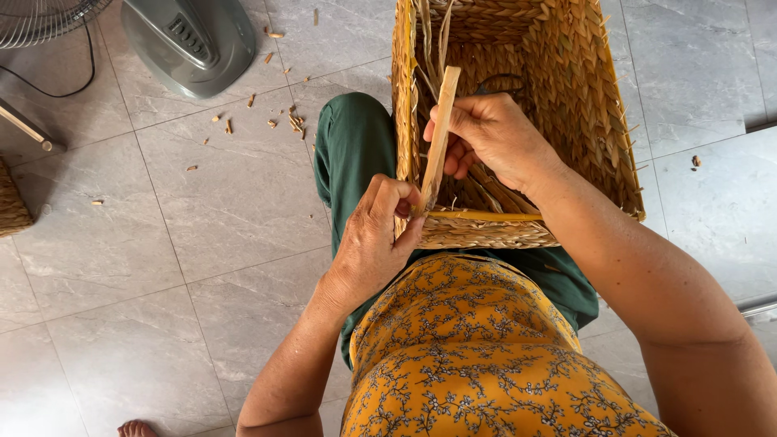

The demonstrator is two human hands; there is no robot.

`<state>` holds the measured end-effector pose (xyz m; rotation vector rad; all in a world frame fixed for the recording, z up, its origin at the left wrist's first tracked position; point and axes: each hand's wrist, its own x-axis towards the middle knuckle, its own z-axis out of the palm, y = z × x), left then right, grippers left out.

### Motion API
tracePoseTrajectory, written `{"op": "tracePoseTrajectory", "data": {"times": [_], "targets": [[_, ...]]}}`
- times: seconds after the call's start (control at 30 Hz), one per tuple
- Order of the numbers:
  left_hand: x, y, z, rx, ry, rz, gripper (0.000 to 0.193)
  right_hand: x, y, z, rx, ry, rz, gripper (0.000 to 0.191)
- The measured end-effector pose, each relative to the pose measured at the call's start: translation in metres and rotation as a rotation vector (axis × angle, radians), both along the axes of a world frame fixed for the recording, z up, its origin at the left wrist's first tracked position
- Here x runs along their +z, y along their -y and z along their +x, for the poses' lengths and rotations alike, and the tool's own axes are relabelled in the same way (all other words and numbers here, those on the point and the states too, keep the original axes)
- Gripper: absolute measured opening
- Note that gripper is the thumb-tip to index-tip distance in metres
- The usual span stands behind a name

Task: The person sits with a woven water-hyacinth basket on their lap and uses scissors to trim protruding straw ends along the rim. They then take a flat strip of straw and weave and tuck it along the basket's top edge by hand, pressing the strip into the weave.

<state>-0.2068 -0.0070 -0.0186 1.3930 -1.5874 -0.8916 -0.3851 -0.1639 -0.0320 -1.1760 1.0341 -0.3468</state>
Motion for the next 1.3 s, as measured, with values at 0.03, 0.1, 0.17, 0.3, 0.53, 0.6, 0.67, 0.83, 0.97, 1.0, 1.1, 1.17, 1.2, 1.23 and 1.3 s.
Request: {"op": "tracePoseTrajectory", "data": {"times": [0.03, 0.1, 0.17, 0.3, 0.53, 0.6, 0.67, 0.83, 0.97, 1.0, 1.1, 1.17, 1.2, 1.23, 1.3], "targets": [[0.000, 0.001, 0.000, 0.002, 0.004, -0.003, 0.030, 0.000, 0.001, 0.000, -0.001, 0.000, 0.014, 0.034], [0.002, 0.001, 0.000, 0.004, 0.013, -0.004, 0.031, -0.002, 0.001, -0.001, -0.004, 0.000, 0.047, 0.035], [0.005, 0.002, 0.002, -0.019, -0.028, -0.012, 0.032, -0.005, 0.000, -0.001, 0.051, -0.007, 0.085, 0.032], [0.012, 0.004, 0.018, -0.144, -0.115, -0.018, 0.038, -0.010, -0.003, -0.001, 0.147, -0.003, 0.118, 0.032], [0.008, 0.012, 0.018, -0.044, -0.089, 0.006, 0.014, 0.026, -0.021, -0.021, 0.326, -0.489, -0.942, 0.024], [0.008, 0.014, 0.017, -0.016, -0.064, 0.029, 0.011, 0.045, -0.043, -0.032, 0.234, -0.537, -1.184, 0.026], [0.010, 0.014, 0.015, -0.012, -0.069, 0.034, 0.010, 0.057, -0.060, -0.041, 0.200, -0.396, -1.224, 0.022], [0.014, 0.019, 0.010, -0.012, -0.074, 0.101, 0.009, 0.048, -0.100, -0.023, 0.294, -0.333, -1.396, 0.023], [0.015, 0.015, 0.008, 0.011, -0.070, 0.057, 0.009, 0.053, -0.102, -0.015, 0.266, -0.295, -1.437, 0.021], [0.014, 0.014, 0.008, 0.015, -0.071, 0.033, 0.010, 0.060, -0.101, -0.016, 0.334, -0.227, -1.357, 0.019], [0.011, 0.013, 0.007, 0.018, -0.098, 0.010, 0.010, 0.088, -0.103, -0.029, 0.572, 0.078, -1.098, 0.015], [0.009, 0.015, 0.006, 0.031, -0.104, 0.061, 0.008, 0.113, -0.108, -0.049, 0.869, 0.286, -1.171, 0.019], [0.008, 0.015, 0.005, 0.037, -0.106, 0.089, 0.007, 0.120, -0.110, -0.057, 1.065, 0.327, -1.331, 0.028], [0.008, 0.015, 0.005, 0.033, -0.111, 0.073, 0.006, 0.118, -0.110, -0.057, 0.983, 0.261, -1.307, 0.027], [0.008, 0.015, 0.006, 0.031, -0.118, 0.042, 0.005, 0.112, -0.109, -0.057, 0.821, 0.136, -1.251, 0.027]]}}
